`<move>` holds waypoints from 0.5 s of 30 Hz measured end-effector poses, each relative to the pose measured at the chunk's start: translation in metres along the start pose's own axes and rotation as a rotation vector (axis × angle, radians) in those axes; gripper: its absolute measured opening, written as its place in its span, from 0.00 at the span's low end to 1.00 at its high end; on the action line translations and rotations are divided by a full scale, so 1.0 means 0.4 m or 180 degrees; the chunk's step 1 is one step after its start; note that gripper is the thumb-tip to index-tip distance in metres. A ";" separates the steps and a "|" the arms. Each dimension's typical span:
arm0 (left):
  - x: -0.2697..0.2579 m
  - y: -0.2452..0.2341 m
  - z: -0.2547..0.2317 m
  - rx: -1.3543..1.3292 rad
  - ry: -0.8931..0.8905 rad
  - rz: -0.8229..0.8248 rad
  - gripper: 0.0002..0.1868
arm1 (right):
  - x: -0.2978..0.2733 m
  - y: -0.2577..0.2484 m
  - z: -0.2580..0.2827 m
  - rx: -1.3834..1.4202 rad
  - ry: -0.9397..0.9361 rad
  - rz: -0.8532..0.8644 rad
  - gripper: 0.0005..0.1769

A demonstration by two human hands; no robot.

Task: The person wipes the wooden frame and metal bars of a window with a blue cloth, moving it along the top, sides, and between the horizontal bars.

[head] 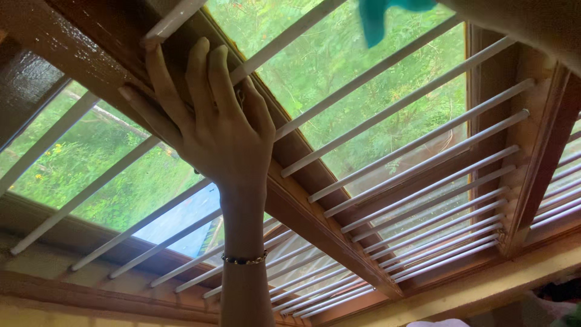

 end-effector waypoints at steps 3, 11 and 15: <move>0.004 -0.003 -0.007 -0.0033 0.0035 -0.0042 0.15 | -0.012 0.015 0.008 -0.0107 0.0275 0.0132 0.16; 0.005 -0.021 -0.007 -0.0311 -0.0141 -0.0104 0.36 | 0.011 0.002 0.076 0.0040 0.0415 -0.0014 0.19; 0.005 -0.027 0.005 -0.0728 -0.0356 -0.0152 0.44 | 0.159 0.085 0.302 0.0436 0.0715 0.0218 0.19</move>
Point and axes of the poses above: each hand's wrist, its own x-axis towards the middle knuckle, its own y-axis out of the palm, z = x × y, the point moved 9 cm from there along x, towards the middle knuckle, and after that the axes turned 13 degrees about -z, right-handed, at the moved point
